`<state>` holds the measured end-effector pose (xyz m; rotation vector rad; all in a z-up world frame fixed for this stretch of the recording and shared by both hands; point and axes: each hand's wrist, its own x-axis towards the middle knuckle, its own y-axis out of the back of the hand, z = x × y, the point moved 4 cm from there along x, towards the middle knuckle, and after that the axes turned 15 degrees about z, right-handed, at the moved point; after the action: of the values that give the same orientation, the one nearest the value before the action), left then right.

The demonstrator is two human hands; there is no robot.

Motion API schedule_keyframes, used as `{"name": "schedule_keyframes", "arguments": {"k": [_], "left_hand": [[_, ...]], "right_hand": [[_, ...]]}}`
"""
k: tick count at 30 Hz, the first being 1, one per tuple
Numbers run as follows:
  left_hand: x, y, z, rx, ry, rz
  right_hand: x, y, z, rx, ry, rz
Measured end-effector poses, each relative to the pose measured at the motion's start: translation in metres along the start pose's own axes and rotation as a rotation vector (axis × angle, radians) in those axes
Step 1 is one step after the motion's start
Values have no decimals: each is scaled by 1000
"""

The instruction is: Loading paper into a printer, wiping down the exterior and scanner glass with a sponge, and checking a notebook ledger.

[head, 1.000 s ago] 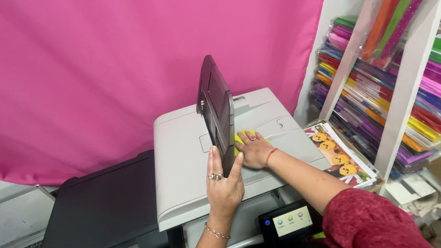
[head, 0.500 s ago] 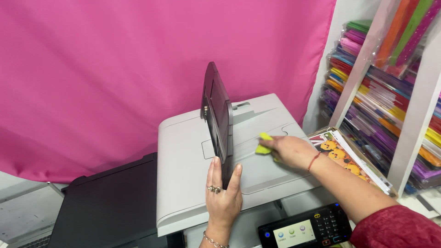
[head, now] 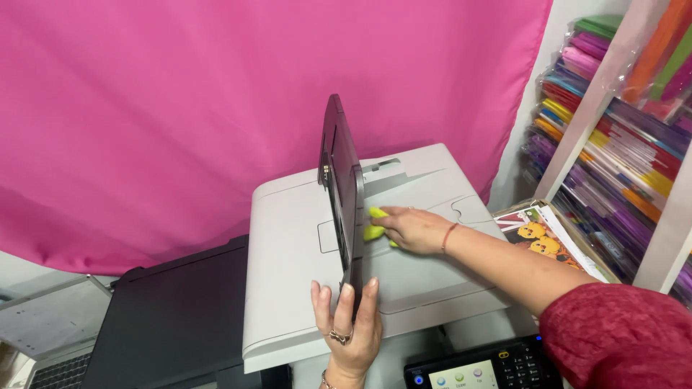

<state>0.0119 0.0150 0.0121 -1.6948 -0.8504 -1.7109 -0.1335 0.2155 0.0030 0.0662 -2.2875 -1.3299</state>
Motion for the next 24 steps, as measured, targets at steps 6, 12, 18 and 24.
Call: {"name": "schedule_keyframes", "arguments": {"k": [6, 12, 18, 24], "left_hand": [[5, -3, 4, -15, -64, -4], [8, -6, 5, -5, 17, -60], [10, -7, 5, 2, 25, -51], [11, -7, 4, 9, -1, -55]], "right_hand": [[24, -47, 16, -425, 13, 142], [51, -94, 24, -183, 237, 127], [77, -107, 5, -361, 209, -90], [51, -57, 59, -400, 53, -45]]}}
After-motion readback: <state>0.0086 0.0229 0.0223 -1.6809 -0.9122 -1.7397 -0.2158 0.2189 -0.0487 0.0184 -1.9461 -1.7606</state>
